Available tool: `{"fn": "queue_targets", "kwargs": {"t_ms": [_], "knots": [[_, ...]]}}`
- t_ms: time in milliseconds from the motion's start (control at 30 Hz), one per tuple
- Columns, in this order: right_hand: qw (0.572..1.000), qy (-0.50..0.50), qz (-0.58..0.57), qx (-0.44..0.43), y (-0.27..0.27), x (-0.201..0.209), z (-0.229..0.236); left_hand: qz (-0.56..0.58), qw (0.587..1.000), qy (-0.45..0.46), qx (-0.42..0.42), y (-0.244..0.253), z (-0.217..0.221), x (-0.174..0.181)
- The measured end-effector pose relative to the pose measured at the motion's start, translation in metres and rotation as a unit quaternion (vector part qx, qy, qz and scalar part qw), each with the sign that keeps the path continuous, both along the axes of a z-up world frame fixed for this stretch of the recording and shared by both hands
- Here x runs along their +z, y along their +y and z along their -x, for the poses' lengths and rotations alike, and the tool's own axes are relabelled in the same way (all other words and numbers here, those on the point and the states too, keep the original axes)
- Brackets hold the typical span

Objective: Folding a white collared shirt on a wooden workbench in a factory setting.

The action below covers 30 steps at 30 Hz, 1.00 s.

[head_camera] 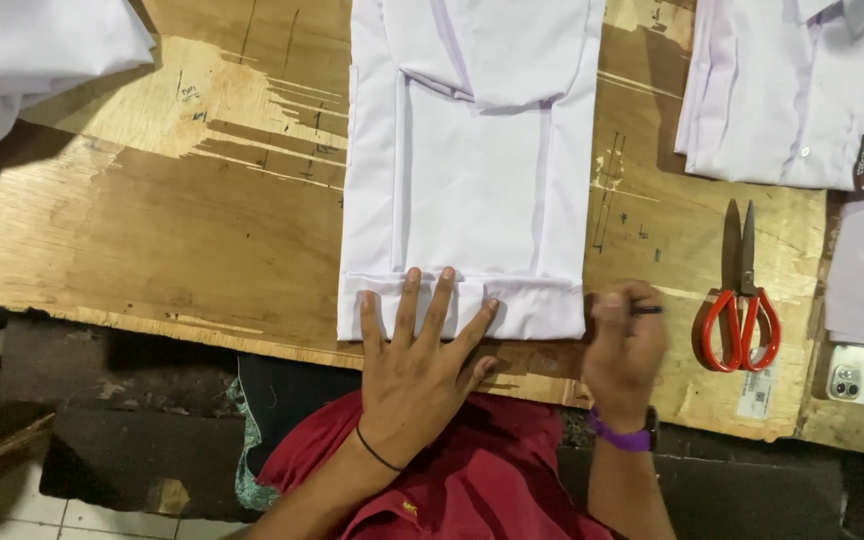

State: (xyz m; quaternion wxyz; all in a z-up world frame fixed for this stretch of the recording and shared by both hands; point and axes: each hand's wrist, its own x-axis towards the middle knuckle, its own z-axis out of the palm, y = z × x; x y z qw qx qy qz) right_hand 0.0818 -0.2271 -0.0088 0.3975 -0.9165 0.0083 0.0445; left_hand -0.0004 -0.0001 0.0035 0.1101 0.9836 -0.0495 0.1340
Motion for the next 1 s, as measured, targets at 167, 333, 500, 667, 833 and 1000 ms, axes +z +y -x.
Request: {"fn": "queue_targets", "kwargs": {"t_ms": [167, 333, 500, 667, 833, 1000], "knots": [[0.923, -0.268, -0.235, -0.142, -0.033, 0.008, -0.016, -0.003, 1.000, -0.009, 0.005, -0.001, -0.002, 0.000], [0.945, -0.324, -0.023, 0.043, 0.005, 0.005, 0.009, 0.009, 1.000, 0.023, 0.012, -0.003, -0.001, 0.000], [0.943, -0.227, 0.064, 0.236, 0.045, 0.009, 0.037, 0.073, 0.996, 0.036, 0.019, 0.002, 0.004, 0.010], [0.890, -0.177, 0.278, 0.315, 0.054, 0.007, 0.040, 0.009, 0.996, 0.035, 0.086, 0.024, 0.005, 0.012], [0.887, -0.168, 0.298, 0.310, 0.055, 0.005, 0.042, -0.022, 0.994, 0.047, 0.095, 0.028, 0.005, 0.008], [0.924, -0.081, 0.209, 0.311, 0.041, 0.012, 0.027, 0.007, 0.995, 0.052, 0.087, 0.046, 0.003, 0.014]]}}
